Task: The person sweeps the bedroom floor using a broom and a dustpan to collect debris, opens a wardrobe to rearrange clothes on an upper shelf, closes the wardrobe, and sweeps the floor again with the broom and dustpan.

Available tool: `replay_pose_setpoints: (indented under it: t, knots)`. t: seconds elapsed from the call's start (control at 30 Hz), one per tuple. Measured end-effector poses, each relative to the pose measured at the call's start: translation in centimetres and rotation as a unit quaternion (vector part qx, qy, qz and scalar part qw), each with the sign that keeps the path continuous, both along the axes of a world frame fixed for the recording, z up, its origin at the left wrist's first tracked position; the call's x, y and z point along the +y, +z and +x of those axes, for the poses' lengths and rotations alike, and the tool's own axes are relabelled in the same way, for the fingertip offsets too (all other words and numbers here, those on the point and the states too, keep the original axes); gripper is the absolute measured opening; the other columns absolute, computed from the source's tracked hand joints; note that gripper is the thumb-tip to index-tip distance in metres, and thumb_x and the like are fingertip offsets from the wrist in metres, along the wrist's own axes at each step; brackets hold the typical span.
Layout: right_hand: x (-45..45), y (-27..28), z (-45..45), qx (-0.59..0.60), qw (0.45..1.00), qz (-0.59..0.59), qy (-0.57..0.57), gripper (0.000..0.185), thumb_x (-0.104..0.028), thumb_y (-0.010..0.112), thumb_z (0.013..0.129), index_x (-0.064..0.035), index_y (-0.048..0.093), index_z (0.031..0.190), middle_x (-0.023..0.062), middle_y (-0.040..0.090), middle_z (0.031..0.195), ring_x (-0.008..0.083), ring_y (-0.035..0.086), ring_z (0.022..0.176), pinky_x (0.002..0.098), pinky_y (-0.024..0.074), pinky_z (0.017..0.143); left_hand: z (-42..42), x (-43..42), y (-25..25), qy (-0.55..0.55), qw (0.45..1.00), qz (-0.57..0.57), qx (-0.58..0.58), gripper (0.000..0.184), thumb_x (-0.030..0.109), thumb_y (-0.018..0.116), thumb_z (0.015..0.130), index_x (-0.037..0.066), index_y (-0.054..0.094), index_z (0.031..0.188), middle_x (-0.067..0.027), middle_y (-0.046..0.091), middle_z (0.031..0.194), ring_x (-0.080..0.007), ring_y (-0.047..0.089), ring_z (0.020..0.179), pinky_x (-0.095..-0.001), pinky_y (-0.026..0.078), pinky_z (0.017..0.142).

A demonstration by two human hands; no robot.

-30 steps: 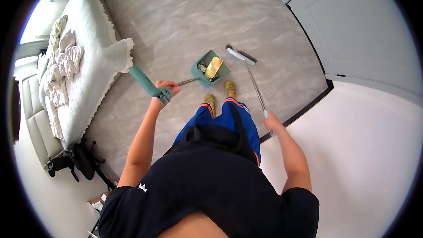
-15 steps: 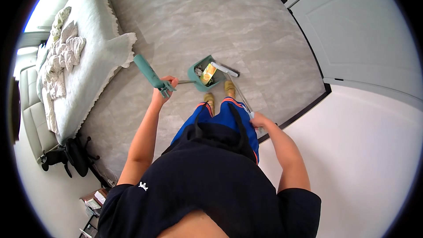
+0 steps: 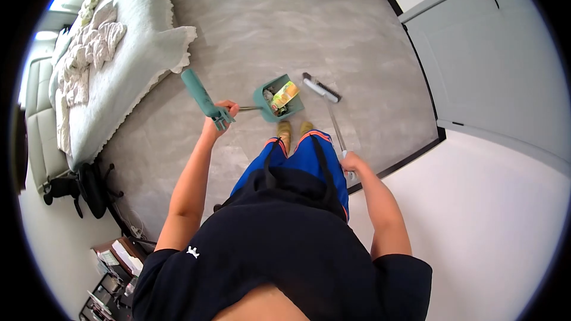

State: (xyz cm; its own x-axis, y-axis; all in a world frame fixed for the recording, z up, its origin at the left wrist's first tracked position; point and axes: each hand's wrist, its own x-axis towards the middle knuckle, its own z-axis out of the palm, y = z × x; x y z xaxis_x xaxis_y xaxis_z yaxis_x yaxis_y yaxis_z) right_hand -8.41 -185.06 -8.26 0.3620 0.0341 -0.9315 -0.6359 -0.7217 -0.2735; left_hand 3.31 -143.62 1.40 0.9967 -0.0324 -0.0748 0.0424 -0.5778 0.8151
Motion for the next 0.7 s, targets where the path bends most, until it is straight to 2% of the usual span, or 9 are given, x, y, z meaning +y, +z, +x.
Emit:
replay_pose_setpoints:
  t: [0.07,0.1,0.2,0.3,0.4,0.5,0.6,0.7]
  knots:
    - [2.0,2.3,1.0,0.031,0.998,0.038,0.049,0.012,-0.01,0.051,0.069,0.0007,0.052,0.064,0.01,0.052,0.053,0.0174,0.049,0.042,0.0324,0.0373,0.039,-0.2,0.2,-0.3,0.007,1.0,0.006,-0.009,0.012,0.011,0.06,0.072,0.001,0.057,0.067,-0.0061,0.048,0.051,-0.0147,0.043,0.046,-0.0286,0.037,0.045]
    - [0.8,-1.0,-0.5,-0.069,0.992,0.012,0.1,0.012,-0.011,0.052,0.069,0.0002,0.056,0.068,0.0101,0.054,0.056,0.0171,0.049,0.044,0.0334,0.0374,0.042,-0.3,0.3,-0.4,0.01,1.0,0.009,-0.011,0.011,0.011,0.06,0.072,0.001,0.057,0.067,-0.0063,0.049,0.051,-0.015,0.044,0.046,-0.0287,0.037,0.045]
    - [0.1,-0.7,0.2,0.015,0.998,0.045,0.051,0.012,-0.011,0.052,0.07,0.0009,0.054,0.067,0.0097,0.054,0.056,0.0174,0.049,0.042,0.0323,0.0389,0.04,-0.4,0.3,-0.6,0.021,1.0,0.016,0.001,0.011,0.011,0.059,0.073,0.001,0.057,0.068,-0.007,0.05,0.053,-0.0151,0.045,0.047,-0.0291,0.037,0.046]
    - [-2.2,0.7,1.2,0.034,0.995,0.088,-0.013,0.013,-0.006,0.049,0.069,0.0035,0.052,0.061,0.0118,0.053,0.053,0.0185,0.051,0.041,0.032,0.0407,0.039,-0.4,1.4,-0.4,0.019,0.999,-0.001,0.043,0.014,0.015,0.058,0.075,0.001,0.058,0.071,-0.0078,0.052,0.057,-0.0152,0.047,0.051,-0.0289,0.039,0.049]
    - [-4.8,0.9,2.0,-0.045,0.995,0.029,0.079,0.013,-0.007,0.049,0.068,0.0036,0.051,0.06,0.0124,0.052,0.05,0.0205,0.052,0.04,0.0325,0.0422,0.039,-0.5,1.7,0.5,0.025,0.994,0.04,0.097,0.018,0.019,0.058,0.076,0.001,0.059,0.076,-0.0076,0.054,0.06,-0.0151,0.048,0.056,-0.0285,0.04,0.053]
    - [-4.4,4.5,3.2,-0.118,0.985,-0.033,0.118,0.014,-0.008,0.05,0.067,0.0043,0.051,0.06,0.0131,0.051,0.048,0.0224,0.054,0.041,0.0336,0.0436,0.04,-0.7,1.9,0.8,0.011,0.993,0.03,0.115,0.021,0.021,0.058,0.077,0.001,0.059,0.079,-0.0069,0.054,0.061,-0.0149,0.048,0.058,-0.0281,0.041,0.055]
    - [-5.1,4.8,3.3,-0.14,0.985,-0.059,0.084,0.016,-0.009,0.05,0.068,0.0051,0.051,0.06,0.0147,0.051,0.047,0.0234,0.055,0.041,0.035,0.0443,0.041,-0.7,1.7,0.7,0.012,0.993,0.032,0.11,0.021,0.022,0.058,0.077,0.001,0.059,0.078,-0.0064,0.054,0.061,-0.0144,0.047,0.057,-0.0278,0.04,0.054]
    - [-5.1,5.8,3.9,-0.105,0.99,-0.046,0.077,0.016,-0.009,0.049,0.068,0.0053,0.051,0.061,0.015,0.052,0.05,0.0231,0.055,0.042,0.0351,0.0439,0.04,-1.1,1.9,0.3,0.02,0.994,0.026,0.103,0.021,0.022,0.058,0.077,0.001,0.059,0.077,-0.0056,0.053,0.06,-0.0132,0.046,0.056,-0.027,0.04,0.053]
